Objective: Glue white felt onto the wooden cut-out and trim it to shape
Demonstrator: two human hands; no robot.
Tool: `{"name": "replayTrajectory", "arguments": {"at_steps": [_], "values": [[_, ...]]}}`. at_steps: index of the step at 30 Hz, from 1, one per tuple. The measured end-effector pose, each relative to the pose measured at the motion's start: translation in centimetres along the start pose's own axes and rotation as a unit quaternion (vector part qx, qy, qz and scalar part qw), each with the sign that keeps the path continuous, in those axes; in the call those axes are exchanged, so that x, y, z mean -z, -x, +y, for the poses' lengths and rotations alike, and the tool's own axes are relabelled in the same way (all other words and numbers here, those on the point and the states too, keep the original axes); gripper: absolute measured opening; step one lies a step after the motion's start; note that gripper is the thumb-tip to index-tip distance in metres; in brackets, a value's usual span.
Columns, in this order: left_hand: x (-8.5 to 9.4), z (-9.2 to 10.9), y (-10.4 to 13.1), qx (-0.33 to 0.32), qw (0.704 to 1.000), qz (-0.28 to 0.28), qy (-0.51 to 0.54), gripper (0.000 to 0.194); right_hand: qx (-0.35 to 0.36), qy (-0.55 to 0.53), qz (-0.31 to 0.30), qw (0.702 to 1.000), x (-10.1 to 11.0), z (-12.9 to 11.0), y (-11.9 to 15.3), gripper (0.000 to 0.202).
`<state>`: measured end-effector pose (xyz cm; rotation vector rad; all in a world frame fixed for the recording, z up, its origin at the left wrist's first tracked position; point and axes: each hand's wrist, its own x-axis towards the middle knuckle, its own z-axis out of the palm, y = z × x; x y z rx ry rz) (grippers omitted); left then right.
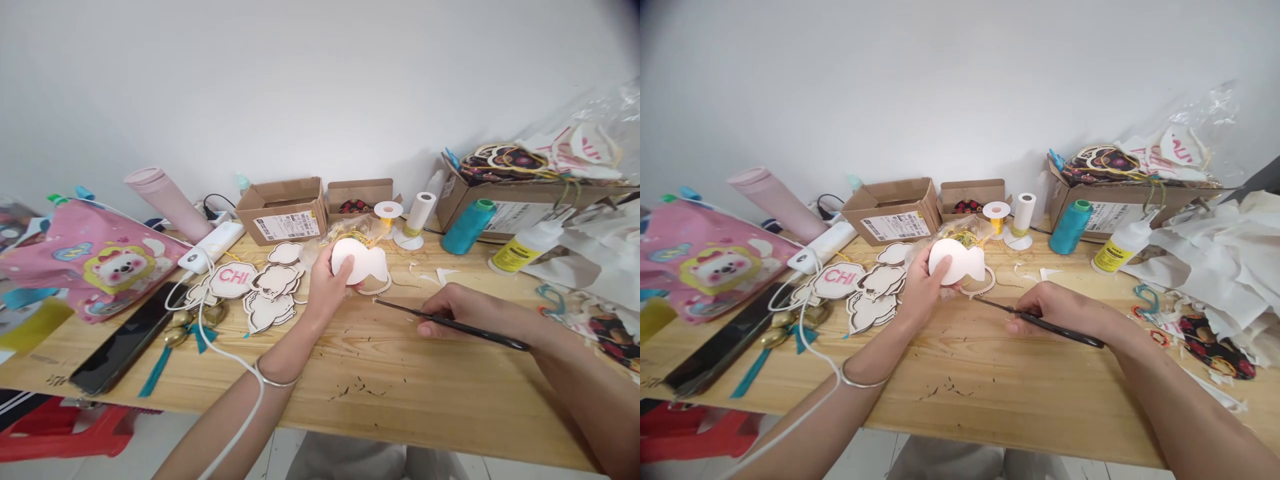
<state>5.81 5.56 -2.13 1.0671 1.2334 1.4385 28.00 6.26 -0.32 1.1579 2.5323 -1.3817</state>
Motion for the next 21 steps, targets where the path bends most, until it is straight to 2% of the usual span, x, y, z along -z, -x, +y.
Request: {"name": "replayTrajectory", "arguments": {"at_steps": [3, 5, 8, 10, 13, 18, 21], "values": [[0.0, 0.2, 0.0, 0.003, 1.000, 0.002, 0.007, 0.036, 0.006, -0.032, 0.050, 0.998, 0.5, 0.6, 0.2, 0.041], [0.0, 0.2, 0.1, 0.004, 1.000, 0.000, 0.020, 0.036, 0.020, -0.089, 0.099, 0.991, 0.9, 0.8, 0.4, 0.039], [0.0, 0.0, 0.1, 0.024, 0.998, -0.004, 0.061, 0.037, 0.068, -0.193, 0.154, 0.967, 1.1, 0.3, 0.6, 0.052], [0.0, -0.2, 0.1, 0.055, 0.993, -0.018, 0.099, 0.039, 0.091, -0.216, 0.165, 0.958, 0.9, -0.3, 0.5, 0.061], [0.0, -0.5, 0.1, 0.110, 0.981, -0.040, 0.157, 0.041, 0.083, -0.187, 0.159, 0.966, 0.1, -0.9, -0.1, 0.063], [-0.1, -0.8, 0.0, 0.168, 0.963, -0.031, 0.208, 0.035, 0.090, -0.089, 0.152, 0.980, -0.7, 0.0, -0.9, 0.051], [-0.2, -0.9, 0.0, 0.185, 0.959, -0.036, 0.213, 0.035, 0.098, 0.043, 0.217, 0.970, -0.5, 0.4, -1.2, 0.047]]}}
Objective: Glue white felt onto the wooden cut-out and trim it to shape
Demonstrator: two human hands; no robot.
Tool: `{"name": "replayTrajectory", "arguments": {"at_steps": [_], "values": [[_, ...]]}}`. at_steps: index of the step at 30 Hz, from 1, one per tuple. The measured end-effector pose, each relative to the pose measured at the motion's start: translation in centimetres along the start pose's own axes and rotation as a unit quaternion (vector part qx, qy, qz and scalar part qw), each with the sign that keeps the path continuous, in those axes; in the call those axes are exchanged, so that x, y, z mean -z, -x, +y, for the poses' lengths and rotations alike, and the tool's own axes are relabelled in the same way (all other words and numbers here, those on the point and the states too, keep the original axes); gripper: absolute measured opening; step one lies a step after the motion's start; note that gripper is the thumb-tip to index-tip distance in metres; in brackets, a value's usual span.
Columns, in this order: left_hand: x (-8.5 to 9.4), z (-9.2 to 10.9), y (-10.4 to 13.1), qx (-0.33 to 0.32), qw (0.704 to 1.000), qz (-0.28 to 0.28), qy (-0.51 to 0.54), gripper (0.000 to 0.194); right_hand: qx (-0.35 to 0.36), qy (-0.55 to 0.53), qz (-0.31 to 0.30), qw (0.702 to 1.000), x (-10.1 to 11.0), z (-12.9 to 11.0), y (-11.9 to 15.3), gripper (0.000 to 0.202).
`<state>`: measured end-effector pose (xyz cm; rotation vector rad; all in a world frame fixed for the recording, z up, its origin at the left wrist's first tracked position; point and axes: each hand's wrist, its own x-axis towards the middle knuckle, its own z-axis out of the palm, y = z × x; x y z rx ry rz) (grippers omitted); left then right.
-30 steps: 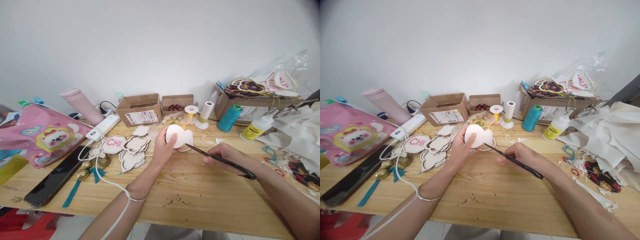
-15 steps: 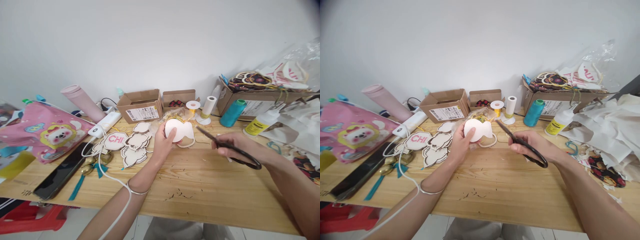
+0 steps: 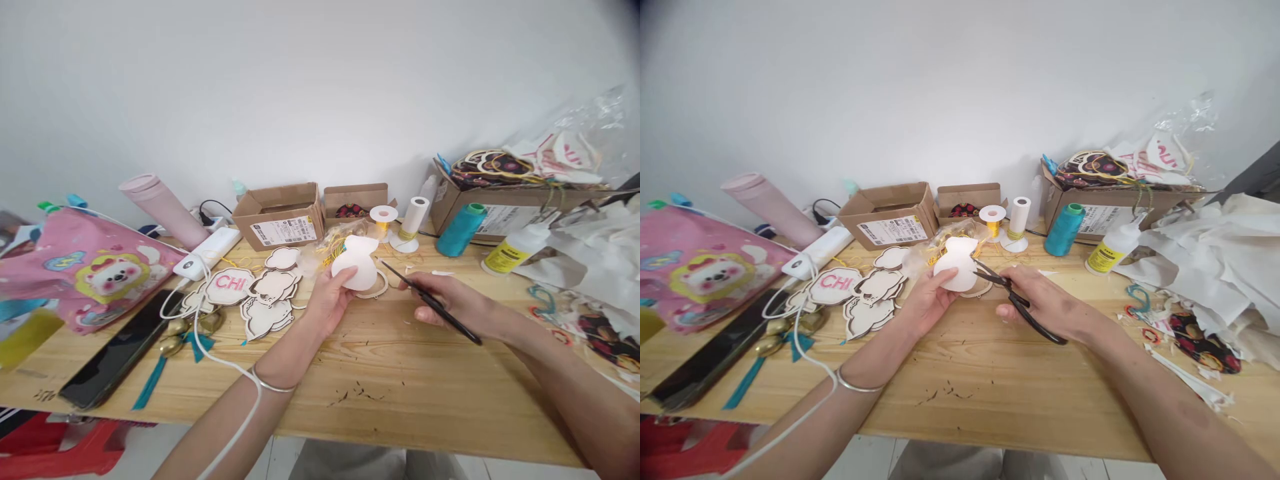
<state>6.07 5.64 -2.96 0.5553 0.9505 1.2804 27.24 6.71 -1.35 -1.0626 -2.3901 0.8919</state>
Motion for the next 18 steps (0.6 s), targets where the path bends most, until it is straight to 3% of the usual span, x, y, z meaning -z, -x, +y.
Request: {"name": "replayTrajectory", "arguments": {"at_steps": [3, 6, 13, 18], "values": [[-0.1, -0.1, 0.2, 0.005, 1.000, -0.007, -0.003, 0.038, -0.014, 0.132, 0.078, 0.988, -0.2, 0.1, -0.5, 0.041], [-0.3, -0.3, 0.4, 0.005, 1.000, -0.007, -0.005, 0.043, -0.068, 0.220, 0.115, 0.966, -0.7, -0.1, -0.8, 0.037], [-0.4, -0.6, 0.4, -0.018, 1.000, -0.020, 0.002, 0.041, -0.107, 0.346, 0.113, 0.925, -1.7, -0.8, -0.5, 0.033], [-0.2, -0.9, 0.3, -0.040, 0.999, -0.014, 0.002, 0.038, -0.104, 0.375, 0.099, 0.916, -1.7, -1.2, -0.5, 0.031]]}}
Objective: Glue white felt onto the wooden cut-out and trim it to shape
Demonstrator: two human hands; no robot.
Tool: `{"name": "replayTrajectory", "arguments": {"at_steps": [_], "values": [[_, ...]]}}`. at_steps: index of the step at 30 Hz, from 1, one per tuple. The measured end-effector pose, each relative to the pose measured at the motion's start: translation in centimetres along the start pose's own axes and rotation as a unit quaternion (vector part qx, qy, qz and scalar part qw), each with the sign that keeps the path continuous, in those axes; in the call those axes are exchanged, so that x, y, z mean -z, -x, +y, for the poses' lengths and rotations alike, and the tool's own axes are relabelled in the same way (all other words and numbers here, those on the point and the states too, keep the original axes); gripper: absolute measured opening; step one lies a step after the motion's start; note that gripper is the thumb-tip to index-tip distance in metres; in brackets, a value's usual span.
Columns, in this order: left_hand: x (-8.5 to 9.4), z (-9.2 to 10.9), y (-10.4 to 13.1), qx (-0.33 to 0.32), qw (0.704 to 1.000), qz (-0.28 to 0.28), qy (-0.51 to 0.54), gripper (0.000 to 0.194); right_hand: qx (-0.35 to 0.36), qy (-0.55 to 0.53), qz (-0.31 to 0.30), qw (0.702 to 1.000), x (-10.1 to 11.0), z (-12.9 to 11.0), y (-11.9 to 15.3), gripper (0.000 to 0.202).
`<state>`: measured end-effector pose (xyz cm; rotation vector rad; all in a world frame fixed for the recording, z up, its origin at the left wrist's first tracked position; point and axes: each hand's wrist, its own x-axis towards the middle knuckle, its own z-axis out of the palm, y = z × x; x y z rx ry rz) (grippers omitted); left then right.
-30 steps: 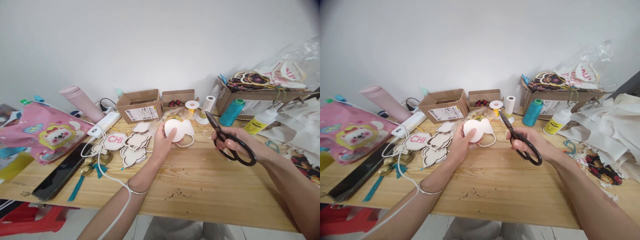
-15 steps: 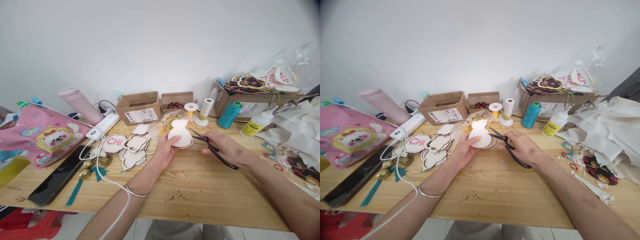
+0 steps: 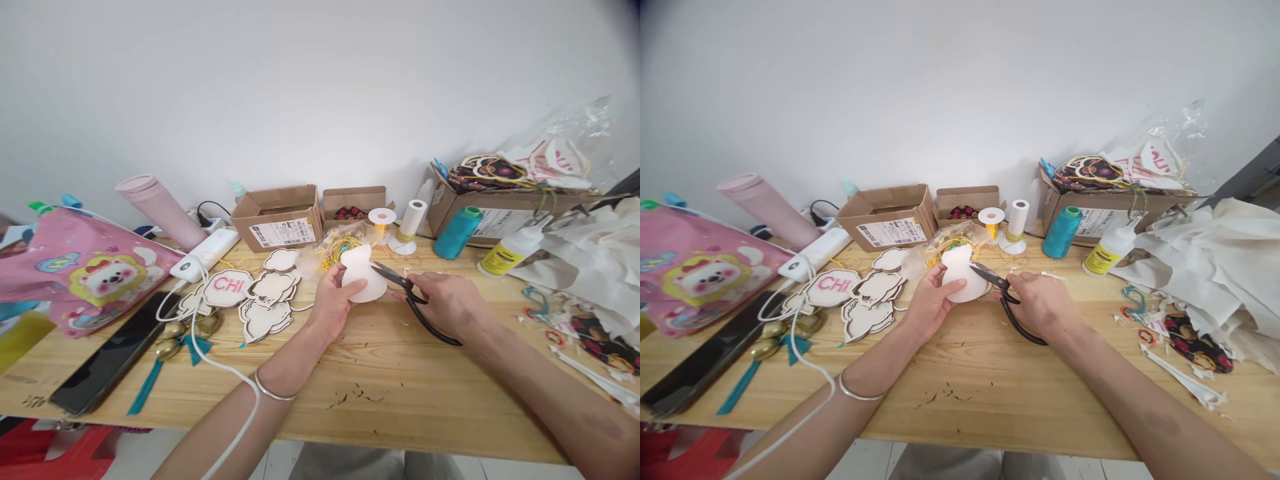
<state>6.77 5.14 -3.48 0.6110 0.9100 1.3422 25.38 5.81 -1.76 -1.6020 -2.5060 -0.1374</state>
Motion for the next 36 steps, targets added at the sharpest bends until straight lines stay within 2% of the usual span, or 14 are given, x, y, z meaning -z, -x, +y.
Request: {"name": "replayTrajectory", "arguments": {"at_steps": [9, 21, 24, 27, 29, 32, 34, 36], "values": [[-0.4, -0.3, 0.0, -0.011, 1.000, 0.010, -0.014, 0.044, 0.006, 0.028, 0.023, 0.999, -0.2, -0.5, 0.1, 0.032], [-0.7, -0.3, 0.3, -0.003, 1.000, 0.023, -0.018, 0.046, -0.013, 0.054, -0.017, 0.998, 0.5, -1.2, 0.1, 0.034], [-0.7, -0.3, 0.4, -0.002, 0.999, 0.027, -0.020, 0.046, -0.014, 0.028, -0.008, 0.999, 0.2, -1.2, 0.1, 0.035], [-0.7, -0.2, 0.4, -0.002, 1.000, 0.020, -0.017, 0.045, -0.028, -0.069, 0.003, 0.997, -0.4, -0.5, -0.1, 0.039], [-0.6, -0.1, 0.4, -0.002, 1.000, 0.019, -0.015, 0.045, -0.055, -0.164, 0.015, 0.985, -0.9, 0.5, -0.3, 0.042], [-0.5, 0.0, 0.3, -0.001, 0.999, 0.030, -0.015, 0.046, -0.122, -0.296, 0.028, 0.947, -1.2, 1.7, -0.7, 0.045], [-0.5, 0.1, 0.3, -0.001, 0.999, 0.032, -0.018, 0.046, -0.167, -0.391, 0.011, 0.905, -1.1, 2.2, -1.0, 0.046], [-0.5, 0.1, 0.4, -0.002, 0.999, 0.031, -0.027, 0.046, -0.191, -0.500, -0.009, 0.844, -1.0, 2.3, -1.1, 0.045]]}}
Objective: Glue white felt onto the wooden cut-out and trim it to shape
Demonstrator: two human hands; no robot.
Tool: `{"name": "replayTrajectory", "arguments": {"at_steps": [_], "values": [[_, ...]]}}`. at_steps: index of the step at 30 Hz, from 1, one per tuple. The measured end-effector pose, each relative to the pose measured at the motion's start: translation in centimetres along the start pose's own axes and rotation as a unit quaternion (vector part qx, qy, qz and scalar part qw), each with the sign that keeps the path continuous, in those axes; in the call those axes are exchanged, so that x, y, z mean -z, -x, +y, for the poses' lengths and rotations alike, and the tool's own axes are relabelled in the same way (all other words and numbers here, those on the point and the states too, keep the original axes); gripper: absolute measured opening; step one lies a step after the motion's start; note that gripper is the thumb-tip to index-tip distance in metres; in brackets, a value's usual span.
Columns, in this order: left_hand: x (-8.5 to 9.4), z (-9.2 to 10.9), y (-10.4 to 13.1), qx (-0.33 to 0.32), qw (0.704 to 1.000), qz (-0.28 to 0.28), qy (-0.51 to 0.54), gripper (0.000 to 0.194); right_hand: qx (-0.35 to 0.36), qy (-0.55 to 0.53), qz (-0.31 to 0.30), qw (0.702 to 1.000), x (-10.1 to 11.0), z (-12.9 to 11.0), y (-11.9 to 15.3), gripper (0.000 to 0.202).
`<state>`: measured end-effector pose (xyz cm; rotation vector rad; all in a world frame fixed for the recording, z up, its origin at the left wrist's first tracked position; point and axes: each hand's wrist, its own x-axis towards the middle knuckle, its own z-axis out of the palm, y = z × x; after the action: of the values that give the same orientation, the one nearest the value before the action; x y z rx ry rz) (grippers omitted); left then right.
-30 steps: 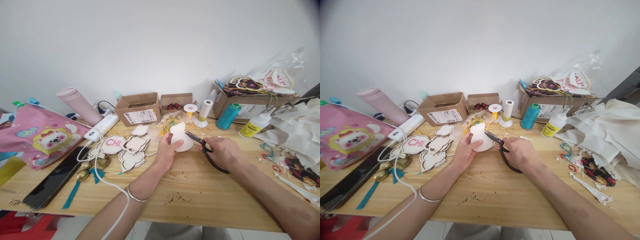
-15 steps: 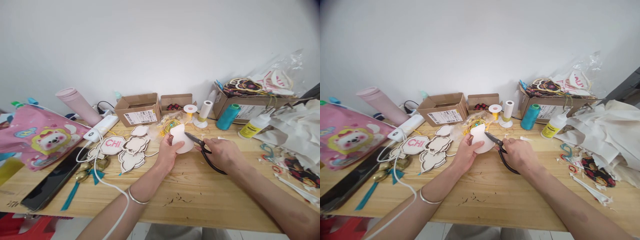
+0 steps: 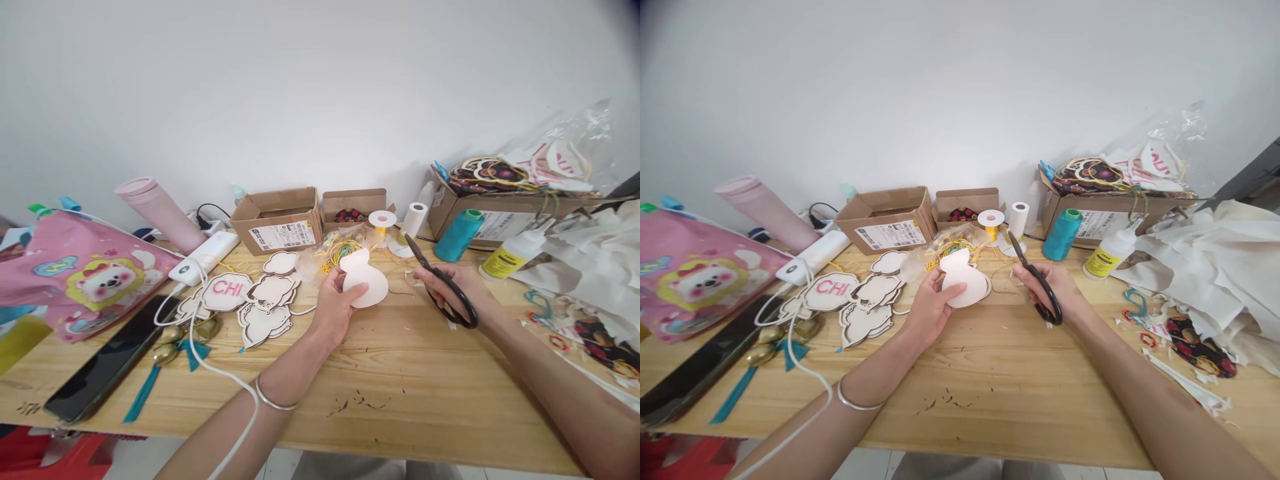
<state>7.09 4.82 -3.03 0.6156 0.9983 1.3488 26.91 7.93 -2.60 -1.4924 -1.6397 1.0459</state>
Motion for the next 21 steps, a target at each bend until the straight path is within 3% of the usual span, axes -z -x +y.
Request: {"name": "replayTrajectory", "arguments": {"at_steps": [4, 9, 12, 16, 18, 21], "values": [[0.1, 0.1, 0.1, -0.021, 0.999, -0.016, -0.038, 0.046, -0.008, -0.188, -0.042, 0.981, -0.1, 0.0, 0.0, 0.042], [0.1, 0.2, 0.2, -0.020, 0.996, -0.049, -0.066, 0.045, 0.033, -0.223, -0.114, 0.967, 0.5, -0.6, 0.4, 0.051], [0.0, 0.3, 0.4, -0.012, 0.994, -0.060, -0.086, 0.039, 0.061, -0.164, -0.136, 0.975, 1.0, -1.6, 0.9, 0.052], [-0.2, 0.4, 0.6, 0.005, 0.992, -0.035, -0.118, 0.034, 0.103, -0.013, -0.100, 0.989, 0.9, -2.5, 1.3, 0.047], [-0.2, 0.5, 0.6, 0.001, 0.992, -0.024, -0.122, 0.033, 0.125, 0.075, -0.068, 0.987, 0.5, -2.3, 1.3, 0.046], [-0.1, 0.4, 0.5, -0.010, 0.993, -0.036, -0.109, 0.030, 0.177, 0.215, 0.009, 0.961, -0.2, -1.6, 1.1, 0.037]]}}
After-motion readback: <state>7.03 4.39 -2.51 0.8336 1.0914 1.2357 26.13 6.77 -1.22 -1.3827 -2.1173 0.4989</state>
